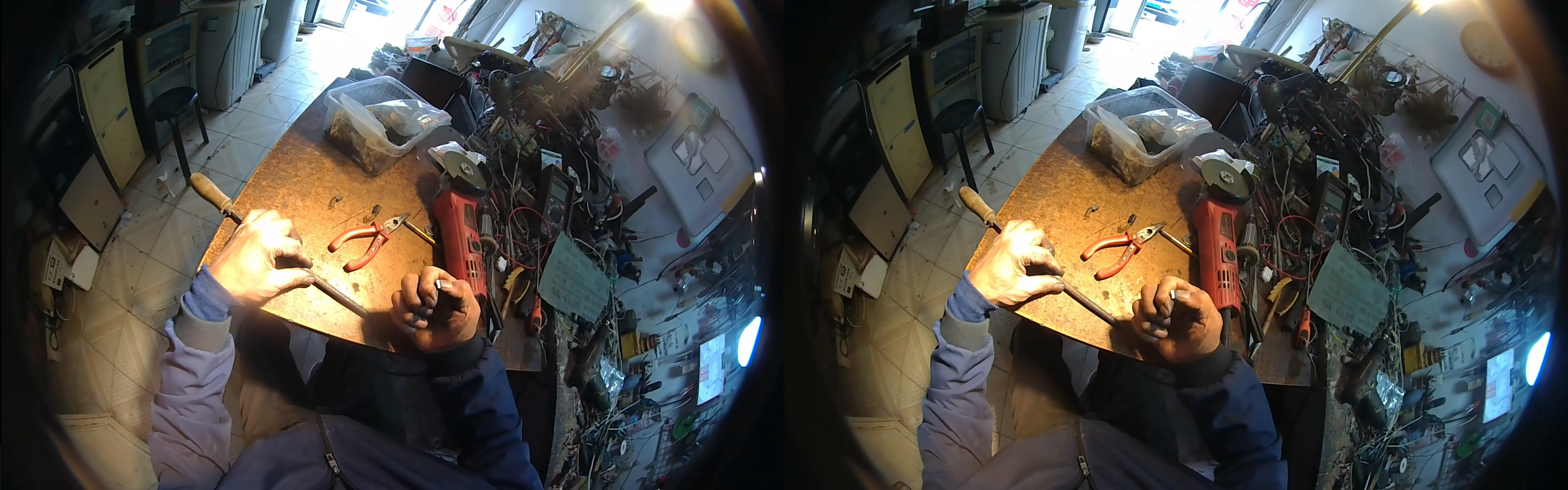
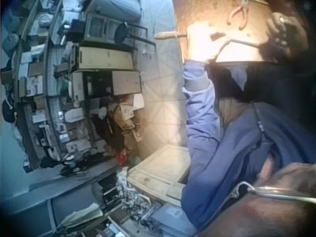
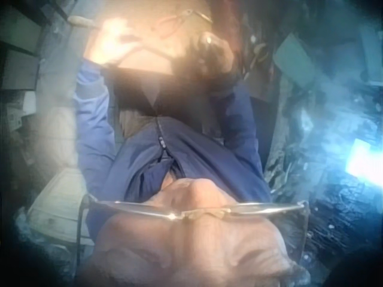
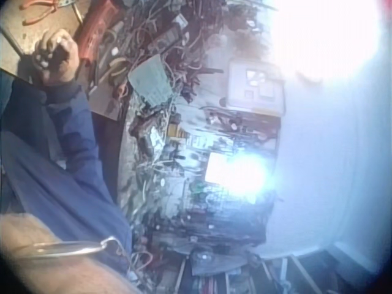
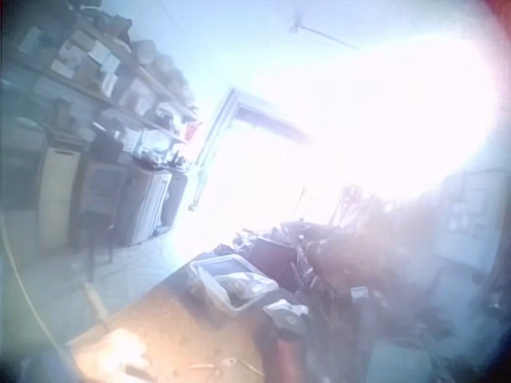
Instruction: The person uses a rotary tool to grind a small metal component on a cluttered workbench. They then use a hammer and a small metal rod to tap the component repeatedly. The person also uses pliers to adjust the component during the process.
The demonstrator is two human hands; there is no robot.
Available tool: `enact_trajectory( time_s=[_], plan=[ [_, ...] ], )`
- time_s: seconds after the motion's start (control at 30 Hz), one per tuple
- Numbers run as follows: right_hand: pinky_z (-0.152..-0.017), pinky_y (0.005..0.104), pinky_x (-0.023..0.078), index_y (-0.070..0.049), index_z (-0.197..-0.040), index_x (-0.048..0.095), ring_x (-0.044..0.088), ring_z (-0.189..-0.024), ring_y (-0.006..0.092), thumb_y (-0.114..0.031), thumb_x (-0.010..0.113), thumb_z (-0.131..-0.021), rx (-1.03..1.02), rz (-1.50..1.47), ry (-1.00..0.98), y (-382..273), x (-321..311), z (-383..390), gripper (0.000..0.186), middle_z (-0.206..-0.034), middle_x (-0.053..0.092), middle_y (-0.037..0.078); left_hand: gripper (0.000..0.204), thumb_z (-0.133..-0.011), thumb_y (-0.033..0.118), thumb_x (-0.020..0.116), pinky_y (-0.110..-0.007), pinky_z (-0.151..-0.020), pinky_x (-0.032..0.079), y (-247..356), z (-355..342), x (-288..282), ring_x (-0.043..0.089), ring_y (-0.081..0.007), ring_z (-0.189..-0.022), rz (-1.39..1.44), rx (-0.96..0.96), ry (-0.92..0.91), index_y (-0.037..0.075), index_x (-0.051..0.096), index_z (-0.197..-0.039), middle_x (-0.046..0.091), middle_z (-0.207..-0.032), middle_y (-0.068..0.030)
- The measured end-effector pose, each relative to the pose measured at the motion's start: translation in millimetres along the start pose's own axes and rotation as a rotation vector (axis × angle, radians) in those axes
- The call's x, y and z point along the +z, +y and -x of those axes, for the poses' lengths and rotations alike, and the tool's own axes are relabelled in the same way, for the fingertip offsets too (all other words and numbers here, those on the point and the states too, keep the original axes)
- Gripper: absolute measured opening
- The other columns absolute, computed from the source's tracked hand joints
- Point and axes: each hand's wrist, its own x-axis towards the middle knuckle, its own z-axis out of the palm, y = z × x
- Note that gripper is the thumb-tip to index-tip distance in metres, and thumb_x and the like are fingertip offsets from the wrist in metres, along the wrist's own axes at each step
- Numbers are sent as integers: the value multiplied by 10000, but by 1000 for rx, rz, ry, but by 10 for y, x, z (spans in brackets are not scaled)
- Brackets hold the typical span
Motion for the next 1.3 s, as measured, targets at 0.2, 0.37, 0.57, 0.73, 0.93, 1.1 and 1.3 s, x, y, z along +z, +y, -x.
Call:
enact_trajectory(
  time_s=[0.2,0.37,0.57,0.73,0.93,1.1,1.3],
  plan=[
    [-507,309,351,-18,-781,507,411,-579,184,-284,511,-962,0,-16,0,-4,20,2,321,-710,455,104,216,-732,288,890,-398,-897,406,8,-7,-2,596,-242,-926,6,-5,0,128,784,-831,657,-852,-27],
    [-516,300,396,27,-907,607,483,-592,182,-271,573,-985,37,39,79,37,16,1,310,-760,547,126,224,-741,302,882,-407,-874,409,-14,27,1,585,-255,-922,-18,8,19,125,786,-839,648,-857,-29],
    [-561,339,504,61,-1074,644,620,-676,227,-196,601,-1015,38,286,261,62,98,26,266,-887,672,176,244,-762,310,864,-416,-901,419,-6,11,11,576,-264,-971,13,8,4,101,786,-861,639,-909,-59],
    [-589,337,514,66,-1191,664,623,-694,210,-116,665,-981,23,441,262,98,63,34,278,-941,681,161,251,-775,323,855,-406,-906,418,-9,29,12,571,-259,-971,21,11,13,101,784,-867,638,-912,-56],
    [-632,330,512,54,-1241,661,624,-752,197,-116,683,-973,-9,485,301,144,-9,24,318,-969,676,138,260,-771,332,860,-403,-894,420,-24,30,3,568,-256,-958,24,19,11,103,784,-869,618,-891,-50],
    [-654,344,511,50,-1264,651,614,-782,200,-133,657,-998,-6,457,292,130,5,14,323,-1001,668,133,262,-766,334,863,-402,-884,423,-13,22,5,567,-252,-952,32,18,11,107,788,-872,605,-884,-46],
    [-615,289,528,87,-1285,631,626,-694,170,-109,623,-1026,9,393,319,119,75,-10,325,-929,682,122,263,-761,335,867,-397,-878,425,-16,29,13,566,-250,-950,27,27,30,107,792,-868,606,-879,-46]
  ],
)
